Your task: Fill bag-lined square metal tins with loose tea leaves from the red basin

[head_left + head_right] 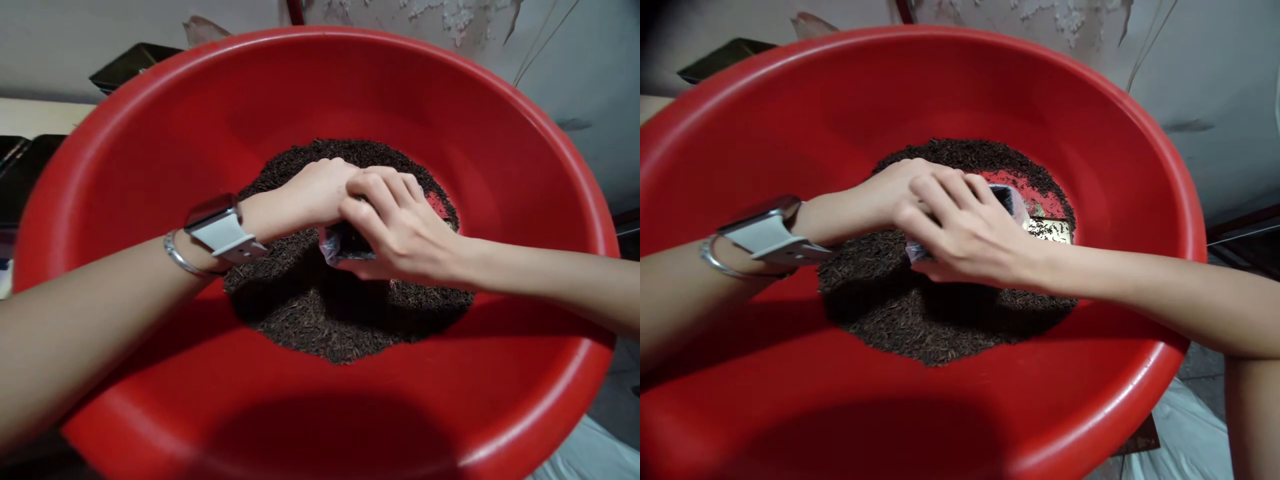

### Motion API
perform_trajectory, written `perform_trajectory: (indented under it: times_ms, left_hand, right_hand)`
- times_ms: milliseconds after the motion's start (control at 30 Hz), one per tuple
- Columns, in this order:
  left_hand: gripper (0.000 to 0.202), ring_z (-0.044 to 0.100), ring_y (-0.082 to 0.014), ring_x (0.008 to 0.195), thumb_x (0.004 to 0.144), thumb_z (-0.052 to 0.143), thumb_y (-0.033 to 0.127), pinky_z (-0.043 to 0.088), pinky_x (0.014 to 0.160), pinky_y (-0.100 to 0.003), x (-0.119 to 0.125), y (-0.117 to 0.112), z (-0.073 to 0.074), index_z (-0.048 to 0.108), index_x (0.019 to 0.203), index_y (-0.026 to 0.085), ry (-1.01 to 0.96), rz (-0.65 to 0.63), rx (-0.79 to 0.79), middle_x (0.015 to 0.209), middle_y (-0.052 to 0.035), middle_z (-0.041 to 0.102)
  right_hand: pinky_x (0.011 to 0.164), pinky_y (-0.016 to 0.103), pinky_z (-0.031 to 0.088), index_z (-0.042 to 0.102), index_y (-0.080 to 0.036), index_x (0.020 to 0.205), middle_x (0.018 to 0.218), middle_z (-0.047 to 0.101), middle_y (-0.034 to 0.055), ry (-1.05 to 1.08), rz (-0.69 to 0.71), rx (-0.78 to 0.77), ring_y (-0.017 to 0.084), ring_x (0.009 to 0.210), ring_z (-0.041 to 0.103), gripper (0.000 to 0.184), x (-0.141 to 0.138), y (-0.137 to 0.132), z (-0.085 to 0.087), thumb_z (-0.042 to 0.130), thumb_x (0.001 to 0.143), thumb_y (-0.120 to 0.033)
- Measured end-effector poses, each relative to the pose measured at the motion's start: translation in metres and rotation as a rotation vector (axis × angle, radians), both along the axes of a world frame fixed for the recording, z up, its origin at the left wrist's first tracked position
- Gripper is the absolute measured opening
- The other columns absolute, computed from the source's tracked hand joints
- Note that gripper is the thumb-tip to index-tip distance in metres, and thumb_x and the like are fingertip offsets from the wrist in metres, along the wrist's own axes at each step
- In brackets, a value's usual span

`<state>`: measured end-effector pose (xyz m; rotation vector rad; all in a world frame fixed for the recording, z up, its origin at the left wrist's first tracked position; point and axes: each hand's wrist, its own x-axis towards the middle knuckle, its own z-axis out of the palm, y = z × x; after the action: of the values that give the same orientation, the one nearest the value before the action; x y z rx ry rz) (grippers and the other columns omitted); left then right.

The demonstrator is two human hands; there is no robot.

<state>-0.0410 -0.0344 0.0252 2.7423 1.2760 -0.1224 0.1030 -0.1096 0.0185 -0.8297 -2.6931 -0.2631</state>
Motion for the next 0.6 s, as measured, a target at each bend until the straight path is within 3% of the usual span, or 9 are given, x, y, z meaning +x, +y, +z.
perform_trajectory:
  times_ms: [67, 133, 200, 300, 400, 467, 600]
  left_hand:
    - [0.037, 0.060, -0.0237, 0.092, 0.086, 0.042, 0.032, 0.044, 0.077, -0.033, 0.000, 0.001, -0.001, 0.060, 0.116, 0.019, 0.022, 0.016, 0.049, 0.107, -0.0094, 0.068]
    - [0.038, 0.061, -0.0240, 0.094, 0.086, 0.042, 0.034, 0.044, 0.078, -0.033, 0.001, 0.001, -0.003, 0.060, 0.117, 0.020, 0.031, 0.025, 0.087, 0.107, -0.0085, 0.068]
    - [0.039, 0.061, -0.0234, 0.097, 0.086, 0.041, 0.035, 0.043, 0.080, -0.031, 0.001, 0.002, -0.004, 0.060, 0.118, 0.021, 0.033, 0.034, 0.090, 0.108, -0.0071, 0.067]
    - [0.041, 0.059, -0.0238, 0.101, 0.085, 0.041, 0.035, 0.043, 0.084, -0.032, 0.001, 0.002, -0.004, 0.059, 0.120, 0.022, 0.030, 0.042, 0.074, 0.111, -0.0063, 0.066]
    - [0.042, 0.059, -0.0240, 0.102, 0.085, 0.041, 0.035, 0.042, 0.085, -0.032, 0.001, 0.002, -0.004, 0.060, 0.120, 0.023, 0.017, 0.046, 0.059, 0.111, -0.0061, 0.067]
    - [0.041, 0.059, -0.0234, 0.100, 0.084, 0.042, 0.035, 0.042, 0.084, -0.031, 0.001, 0.002, -0.004, 0.061, 0.118, 0.023, 0.013, 0.048, 0.062, 0.108, -0.0057, 0.067]
    - [0.040, 0.060, -0.0231, 0.097, 0.084, 0.042, 0.034, 0.043, 0.082, -0.031, 0.001, 0.003, -0.004, 0.062, 0.116, 0.023, 0.015, 0.039, 0.074, 0.104, -0.0061, 0.068]
  right_hand:
    - [0.091, 0.046, 0.038, 0.045, -0.016, 0.116, 0.118, 0.048, 0.0119, -0.070, 0.190, -0.030, 0.025, 0.113, 0.045, 0.027, -0.001, -0.009, -0.007, 0.036, 0.096, -0.032]
    - [0.086, 0.041, 0.041, 0.048, -0.017, 0.115, 0.116, 0.050, 0.0117, -0.194, 0.392, -0.162, 0.024, 0.108, 0.048, 0.028, -0.003, -0.022, -0.023, 0.039, 0.095, -0.034]
    - [0.082, 0.041, 0.044, 0.049, -0.015, 0.120, 0.122, 0.049, 0.0156, -0.332, 0.464, -0.334, 0.028, 0.110, 0.048, 0.042, -0.002, -0.031, -0.046, 0.050, 0.089, -0.044]
    - [0.084, 0.048, 0.046, 0.034, -0.014, 0.139, 0.139, 0.035, 0.0246, -0.506, 0.271, -0.651, 0.038, 0.121, 0.044, 0.078, 0.006, -0.034, -0.078, 0.060, 0.078, -0.055]
    - [0.085, 0.047, 0.048, 0.023, -0.009, 0.145, 0.141, 0.031, 0.0302, -0.555, 0.039, -0.919, 0.039, 0.117, 0.051, 0.093, 0.012, -0.031, -0.094, 0.061, 0.075, -0.057]
    - [0.082, 0.044, 0.050, 0.029, -0.006, 0.141, 0.138, 0.036, 0.0308, -0.524, 0.000, -0.974, 0.038, 0.109, 0.058, 0.088, 0.012, -0.032, -0.093, 0.064, 0.075, -0.052]
    - [0.071, 0.038, 0.054, 0.039, -0.006, 0.135, 0.131, 0.047, 0.0278, -0.514, 0.058, -0.927, 0.033, 0.093, 0.066, 0.067, 0.009, -0.038, -0.083, 0.061, 0.081, -0.039]
